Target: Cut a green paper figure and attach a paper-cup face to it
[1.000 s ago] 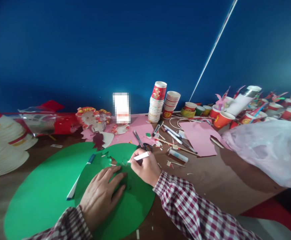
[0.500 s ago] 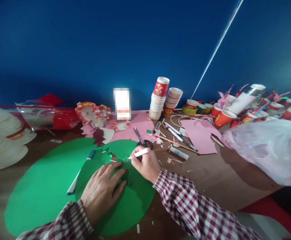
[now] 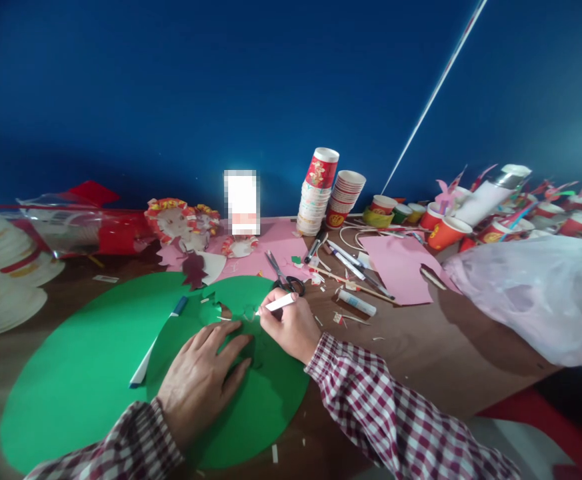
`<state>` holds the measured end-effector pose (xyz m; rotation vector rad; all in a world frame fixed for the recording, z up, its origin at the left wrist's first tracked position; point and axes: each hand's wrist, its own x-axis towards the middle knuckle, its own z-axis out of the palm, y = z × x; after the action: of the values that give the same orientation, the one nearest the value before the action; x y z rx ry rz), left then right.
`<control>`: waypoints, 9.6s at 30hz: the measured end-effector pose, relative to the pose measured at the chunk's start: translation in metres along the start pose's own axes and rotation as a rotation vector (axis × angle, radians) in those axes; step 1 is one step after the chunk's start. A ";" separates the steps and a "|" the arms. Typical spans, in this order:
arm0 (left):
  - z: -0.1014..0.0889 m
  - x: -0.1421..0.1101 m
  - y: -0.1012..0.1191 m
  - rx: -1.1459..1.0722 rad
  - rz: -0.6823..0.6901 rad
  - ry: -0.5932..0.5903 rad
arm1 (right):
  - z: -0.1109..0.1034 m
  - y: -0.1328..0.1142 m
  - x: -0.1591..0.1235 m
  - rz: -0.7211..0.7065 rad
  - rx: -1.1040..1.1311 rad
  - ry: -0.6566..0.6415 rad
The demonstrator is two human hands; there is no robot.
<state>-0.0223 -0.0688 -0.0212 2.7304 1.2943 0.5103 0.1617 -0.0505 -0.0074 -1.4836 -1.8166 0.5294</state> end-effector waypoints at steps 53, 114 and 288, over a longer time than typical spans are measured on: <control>-0.003 0.001 0.002 0.022 -0.003 -0.001 | -0.001 -0.002 0.000 -0.021 -0.011 -0.009; -0.003 0.002 0.002 0.021 -0.001 -0.013 | 0.000 -0.001 -0.001 -0.021 -0.020 -0.028; -0.004 0.000 0.002 0.029 -0.004 -0.013 | 0.003 -0.002 0.001 0.027 0.147 -0.066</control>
<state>-0.0222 -0.0707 -0.0175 2.7492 1.3144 0.4768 0.1580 -0.0495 -0.0081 -1.4072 -1.7693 0.7174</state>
